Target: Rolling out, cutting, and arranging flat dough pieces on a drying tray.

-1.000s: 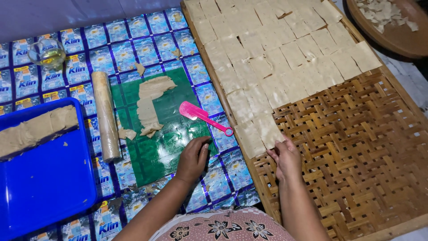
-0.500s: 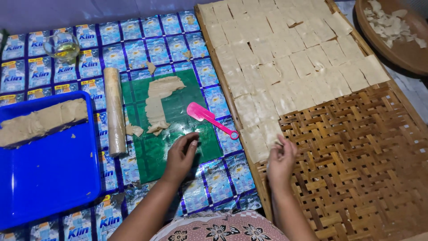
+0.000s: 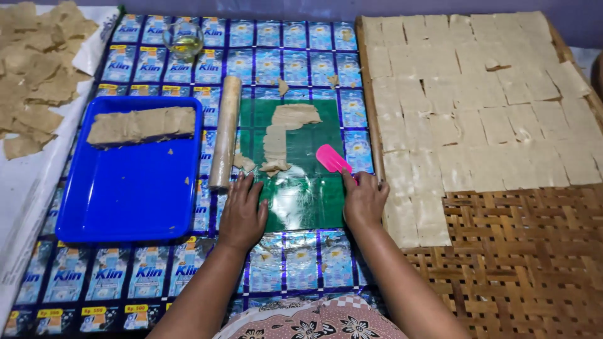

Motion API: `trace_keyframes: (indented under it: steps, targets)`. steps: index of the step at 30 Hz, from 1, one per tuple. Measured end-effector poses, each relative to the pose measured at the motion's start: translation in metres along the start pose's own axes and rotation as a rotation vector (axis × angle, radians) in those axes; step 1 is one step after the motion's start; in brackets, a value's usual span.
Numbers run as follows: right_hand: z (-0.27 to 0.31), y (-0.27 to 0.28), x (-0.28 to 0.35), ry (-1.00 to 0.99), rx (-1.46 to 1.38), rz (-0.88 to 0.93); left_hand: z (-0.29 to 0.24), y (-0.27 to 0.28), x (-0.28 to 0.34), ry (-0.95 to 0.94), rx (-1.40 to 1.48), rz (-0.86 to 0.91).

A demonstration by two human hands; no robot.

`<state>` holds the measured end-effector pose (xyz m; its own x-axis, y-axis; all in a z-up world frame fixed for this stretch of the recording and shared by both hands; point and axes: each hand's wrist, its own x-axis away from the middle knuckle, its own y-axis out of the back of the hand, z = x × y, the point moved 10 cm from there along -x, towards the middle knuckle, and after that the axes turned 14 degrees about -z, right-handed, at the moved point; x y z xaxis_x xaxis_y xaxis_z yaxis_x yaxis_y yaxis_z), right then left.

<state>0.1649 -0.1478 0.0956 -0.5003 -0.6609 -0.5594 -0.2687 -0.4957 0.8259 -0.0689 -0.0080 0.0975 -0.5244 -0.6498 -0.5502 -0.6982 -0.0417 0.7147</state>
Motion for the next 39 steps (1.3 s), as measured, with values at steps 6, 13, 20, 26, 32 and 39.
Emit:
trace_keyframes:
  steps: [6, 13, 20, 26, 32, 39]
  targets:
    - [0.015, 0.009, -0.003, -0.009, -0.072, 0.111, 0.002, -0.007, 0.000, 0.032, 0.034, 0.033]
    - [0.098, 0.024, 0.029, 0.011, -0.404, 0.306, 0.010, -0.013, 0.002, 0.084, -0.022, 0.090]
    - [0.088, -0.050, -0.039, 0.007, -0.267, 0.186, 0.016, -0.020, 0.004, 0.055, -0.036, 0.099]
    - [0.023, -0.155, -0.046, -0.528, -0.726, 0.484, 0.022, -0.022, 0.001, 0.158, -0.043, 0.205]
    - [0.015, -0.156, 0.033, -0.873, -0.897, 0.517, 0.028, -0.031, 0.008, 0.161, 0.002, 0.215]
    - [0.098, 0.010, -0.001, -0.353, -0.250, 0.255, 0.030, -0.027, 0.007, 0.189, 0.036, 0.183]
